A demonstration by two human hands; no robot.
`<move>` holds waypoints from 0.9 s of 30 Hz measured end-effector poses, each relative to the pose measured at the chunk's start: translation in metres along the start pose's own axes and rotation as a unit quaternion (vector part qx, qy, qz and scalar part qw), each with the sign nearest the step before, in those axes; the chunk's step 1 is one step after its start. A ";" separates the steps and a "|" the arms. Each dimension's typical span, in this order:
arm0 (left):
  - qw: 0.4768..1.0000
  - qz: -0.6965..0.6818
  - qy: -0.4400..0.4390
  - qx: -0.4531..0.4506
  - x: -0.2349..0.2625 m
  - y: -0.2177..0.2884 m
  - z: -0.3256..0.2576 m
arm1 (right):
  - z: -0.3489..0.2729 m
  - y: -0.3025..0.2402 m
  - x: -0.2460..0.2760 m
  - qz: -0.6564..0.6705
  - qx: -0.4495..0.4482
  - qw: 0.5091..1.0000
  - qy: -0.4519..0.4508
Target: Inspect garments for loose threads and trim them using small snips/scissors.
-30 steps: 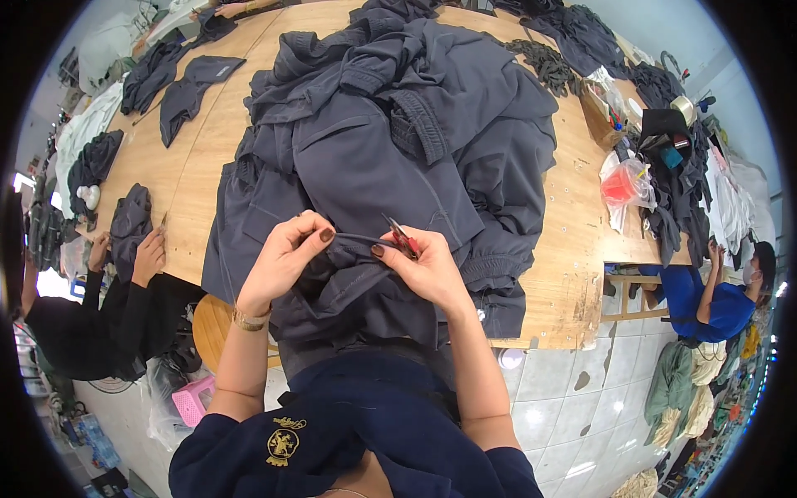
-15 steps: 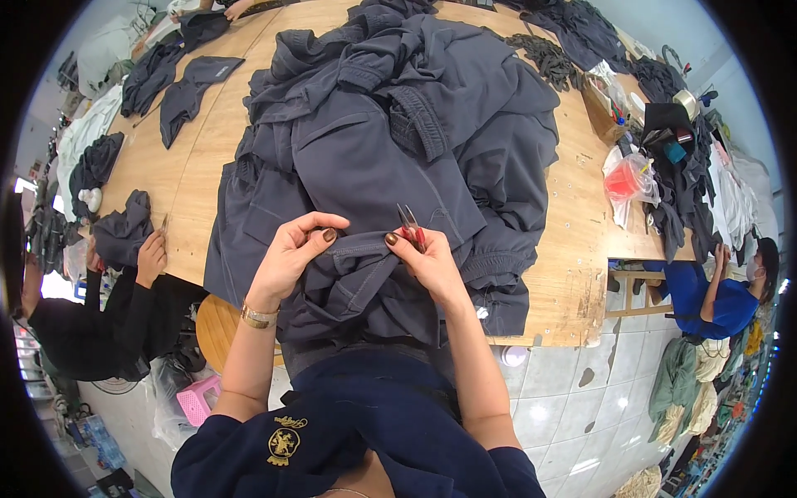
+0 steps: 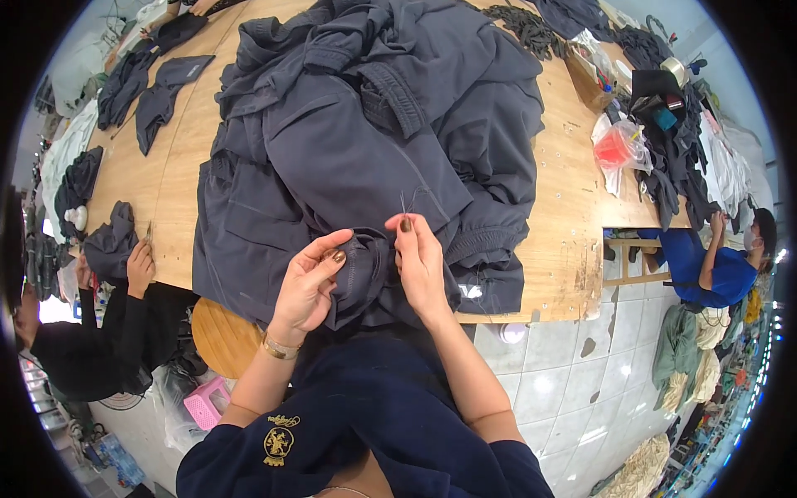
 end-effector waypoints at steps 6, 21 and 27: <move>0.990 -0.135 0.027 -0.001 -0.009 -0.014 0.002 | -0.035 -0.004 -0.003 -0.195 0.092 0.975 -0.042; 0.992 -0.113 0.026 -0.057 -0.012 -0.014 -0.002 | -0.041 -0.002 -0.015 -0.313 0.136 0.938 -0.063; 0.991 -0.108 0.021 -0.075 -0.014 -0.013 -0.002 | -0.040 -0.004 -0.016 -0.320 0.144 0.934 -0.059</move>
Point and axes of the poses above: each hand's wrist, its own z-axis towards the middle knuckle, its own x-axis out of the back of the hand, y = z × x, the point moved 6 cm from there along z, towards the middle knuckle, and after that the axes turned 12 degrees about z, right-handed, at the moved point
